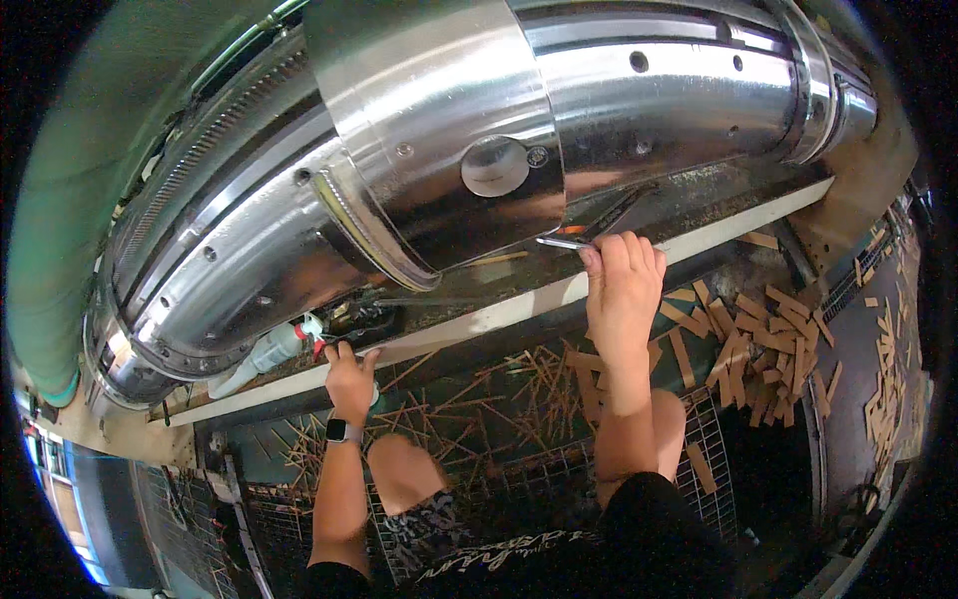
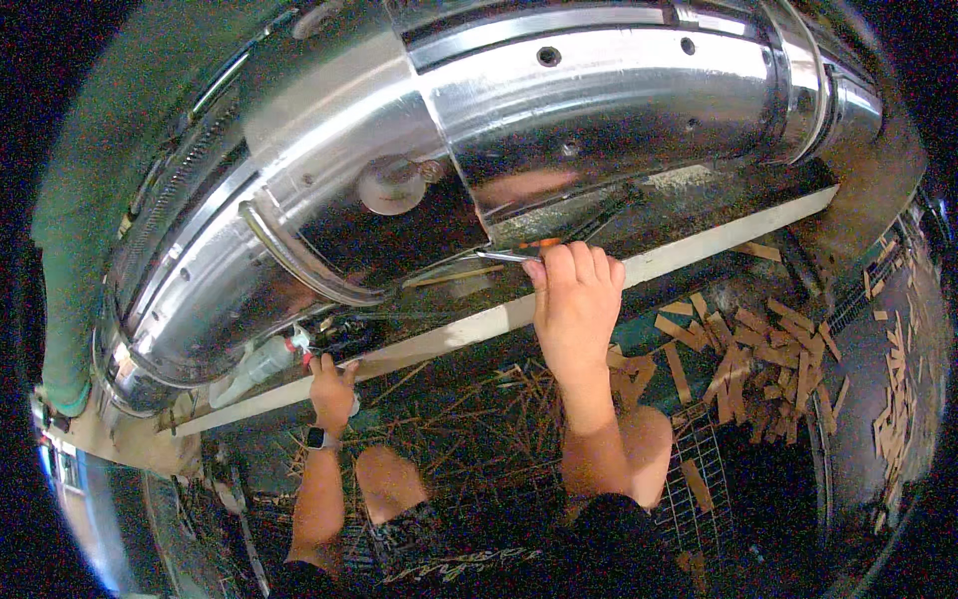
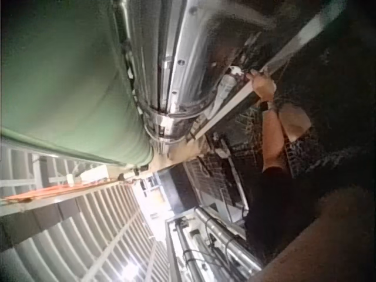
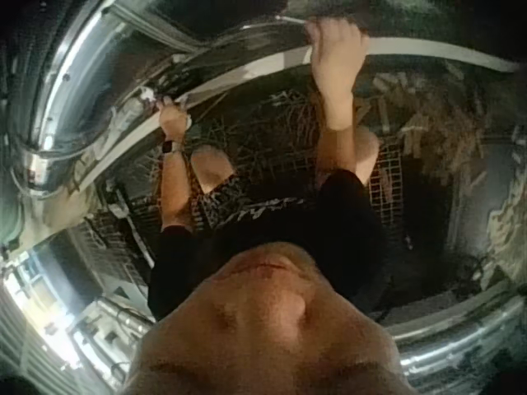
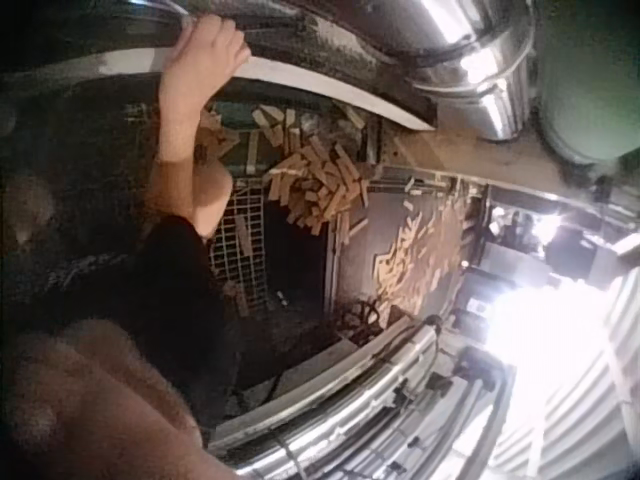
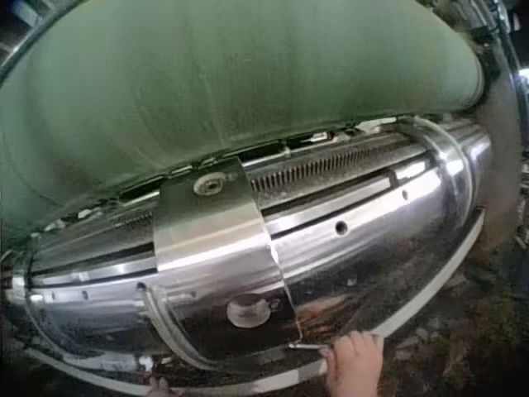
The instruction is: The person uses a tape measure to measure the length of a long, curved metal component on a machine. They then use a marker to make marks on the metal surface at specific intervals along the measured length.
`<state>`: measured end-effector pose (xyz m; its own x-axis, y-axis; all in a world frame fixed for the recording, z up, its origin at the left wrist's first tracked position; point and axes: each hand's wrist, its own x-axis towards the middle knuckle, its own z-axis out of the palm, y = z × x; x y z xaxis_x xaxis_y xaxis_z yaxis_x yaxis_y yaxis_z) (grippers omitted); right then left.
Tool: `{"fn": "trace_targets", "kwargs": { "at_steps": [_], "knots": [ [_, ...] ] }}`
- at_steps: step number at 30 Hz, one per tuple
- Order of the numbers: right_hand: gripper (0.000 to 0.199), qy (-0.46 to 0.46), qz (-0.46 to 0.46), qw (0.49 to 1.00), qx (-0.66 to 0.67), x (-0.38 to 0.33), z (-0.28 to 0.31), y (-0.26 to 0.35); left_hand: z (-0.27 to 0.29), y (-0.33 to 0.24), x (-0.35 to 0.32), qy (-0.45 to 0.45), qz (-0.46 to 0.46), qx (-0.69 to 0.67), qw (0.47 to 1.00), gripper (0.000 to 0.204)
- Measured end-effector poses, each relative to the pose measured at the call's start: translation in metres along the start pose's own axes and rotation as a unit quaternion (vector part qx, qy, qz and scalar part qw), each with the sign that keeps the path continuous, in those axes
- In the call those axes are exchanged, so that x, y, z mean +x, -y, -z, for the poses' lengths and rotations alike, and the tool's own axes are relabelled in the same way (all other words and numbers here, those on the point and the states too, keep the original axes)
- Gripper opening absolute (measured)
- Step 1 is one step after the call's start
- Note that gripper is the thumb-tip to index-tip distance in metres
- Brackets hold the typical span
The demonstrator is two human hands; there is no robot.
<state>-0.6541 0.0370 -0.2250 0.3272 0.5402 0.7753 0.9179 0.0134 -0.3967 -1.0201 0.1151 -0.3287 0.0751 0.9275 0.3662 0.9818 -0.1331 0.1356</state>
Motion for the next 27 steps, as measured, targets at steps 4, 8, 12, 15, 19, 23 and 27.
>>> {"fn": "trace_targets", "kwargs": {
  "at_steps": [4,8,12,15,19,23,27],
  "knots": [
    [0.013,-0.008,0.013,1.000,0.018,0.002,0.002,0.000,0.000,0.000,-0.001,0.006,0.002,0.022,1.000,0.053],
    [0.013,0.024,0.029,0.999,0.015,0.006,0.009,-0.002,-0.003,0.005,-0.003,0.016,0.021,0.047,0.999,0.055],
    [0.010,0.063,0.058,0.996,0.032,0.010,0.021,-0.003,0.013,-0.009,-0.003,0.043,0.055,-0.001,0.998,0.059],
    [0.009,0.093,0.115,0.987,0.066,0.025,0.022,-0.002,-0.002,-0.001,-0.003,0.000,0.036,-0.015,0.999,0.057],
    [0.009,0.112,0.135,0.978,0.110,0.033,0.033,-0.003,0.000,0.001,-0.004,-0.003,0.028,-0.038,0.999,0.057],
    [0.011,0.184,0.105,0.953,0.217,0.026,0.047,-0.001,-0.011,0.010,-0.007,-0.061,-0.001,0.008,0.998,0.056],
    [0.010,0.205,0.072,0.939,0.267,0.018,0.040,0.015,-0.017,0.015,-0.004,-0.017,0.021,-0.012,1.000,0.057]
  ]
}}
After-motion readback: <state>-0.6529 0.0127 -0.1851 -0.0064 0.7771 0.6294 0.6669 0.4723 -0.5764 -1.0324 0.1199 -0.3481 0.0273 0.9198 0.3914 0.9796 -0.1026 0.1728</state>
